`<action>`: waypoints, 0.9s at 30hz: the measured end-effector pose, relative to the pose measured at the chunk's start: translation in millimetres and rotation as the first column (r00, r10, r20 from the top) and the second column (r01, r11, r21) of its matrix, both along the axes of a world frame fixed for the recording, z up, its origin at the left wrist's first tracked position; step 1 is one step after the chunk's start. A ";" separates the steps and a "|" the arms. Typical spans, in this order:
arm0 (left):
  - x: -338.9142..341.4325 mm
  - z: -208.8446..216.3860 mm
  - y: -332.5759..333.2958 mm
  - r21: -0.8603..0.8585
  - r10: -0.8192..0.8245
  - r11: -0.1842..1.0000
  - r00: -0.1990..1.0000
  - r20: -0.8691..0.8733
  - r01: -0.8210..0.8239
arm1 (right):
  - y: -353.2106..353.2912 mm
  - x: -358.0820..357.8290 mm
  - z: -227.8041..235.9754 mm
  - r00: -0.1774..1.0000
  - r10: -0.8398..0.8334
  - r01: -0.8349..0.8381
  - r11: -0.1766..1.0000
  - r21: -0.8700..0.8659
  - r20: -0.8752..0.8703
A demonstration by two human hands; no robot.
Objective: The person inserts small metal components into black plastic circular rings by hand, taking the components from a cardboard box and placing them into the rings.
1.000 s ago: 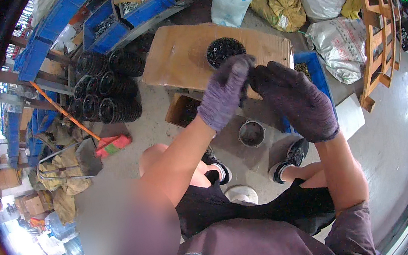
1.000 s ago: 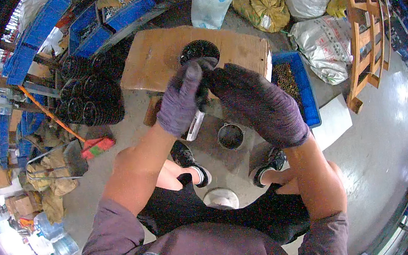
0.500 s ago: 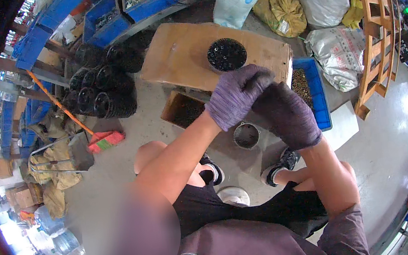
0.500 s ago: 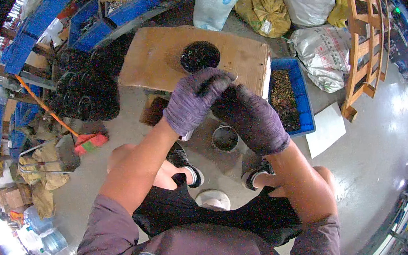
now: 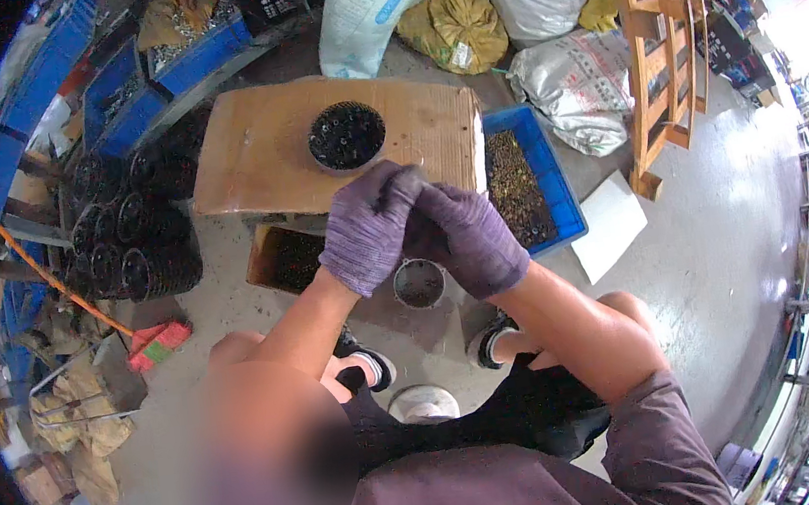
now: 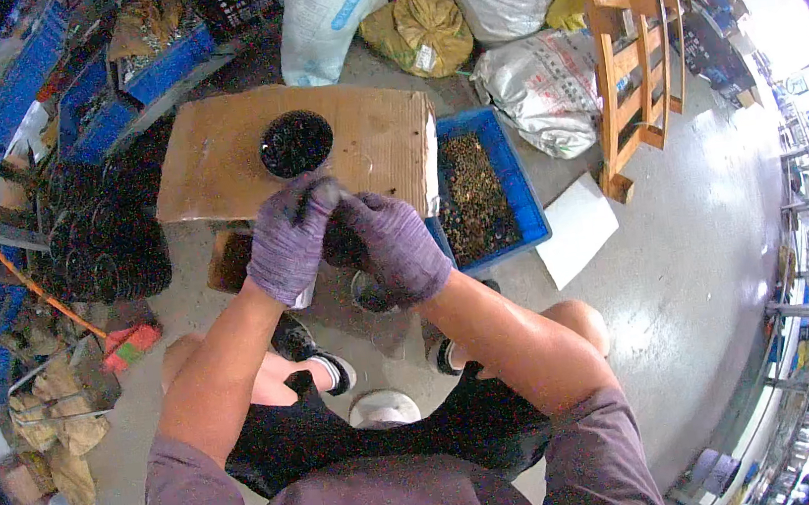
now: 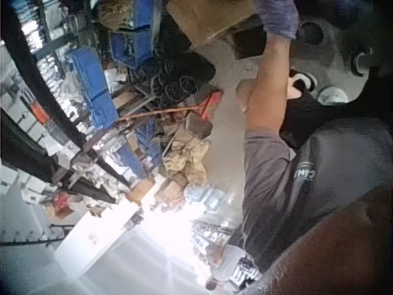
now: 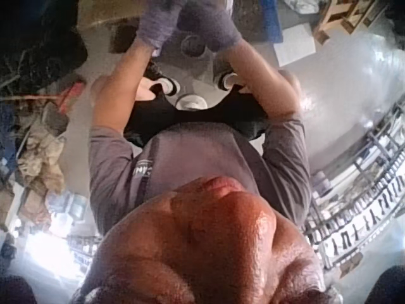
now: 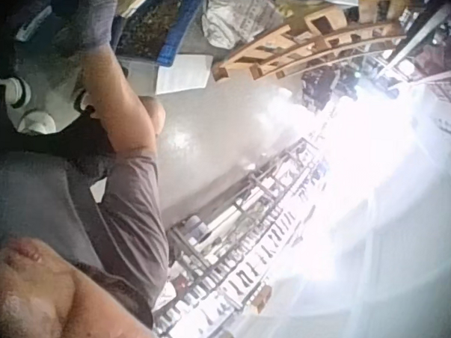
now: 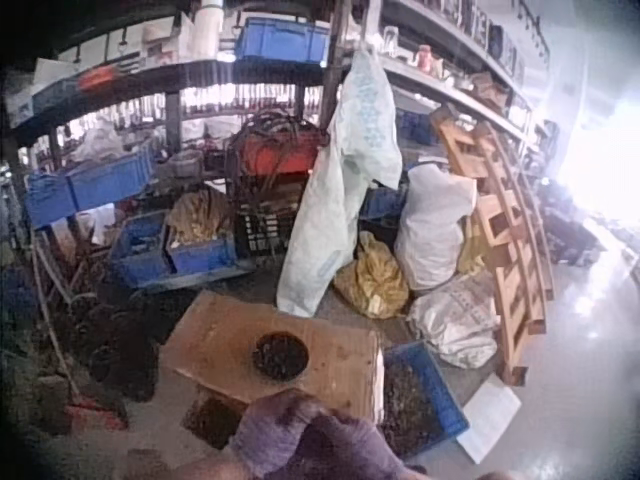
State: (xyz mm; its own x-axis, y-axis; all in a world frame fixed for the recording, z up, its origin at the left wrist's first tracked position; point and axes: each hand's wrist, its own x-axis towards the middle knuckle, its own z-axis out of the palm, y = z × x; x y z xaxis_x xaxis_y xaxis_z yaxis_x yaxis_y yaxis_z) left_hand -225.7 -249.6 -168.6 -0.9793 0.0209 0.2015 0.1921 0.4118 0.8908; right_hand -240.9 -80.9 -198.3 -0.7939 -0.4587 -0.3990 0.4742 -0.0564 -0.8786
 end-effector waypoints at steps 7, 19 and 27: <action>-52.3 -11.0 -112.7 0.750 0.288 0.555 0.929 0.233 -0.360 | 34.4 63.3 176.5 0.565 0.662 -0.587 0.742 0.324 -0.492; -15.3 12.6 -65.1 0.441 0.390 0.817 0.919 0.052 -0.371 | 27.6 105.8 245.2 0.477 0.539 -0.663 0.739 0.118 -0.694; -11.8 8.1 -70.1 0.331 0.403 0.858 0.914 0.039 -0.393 | 1.5 136.7 258.9 0.527 0.414 -0.635 0.772 -0.020 -0.742</action>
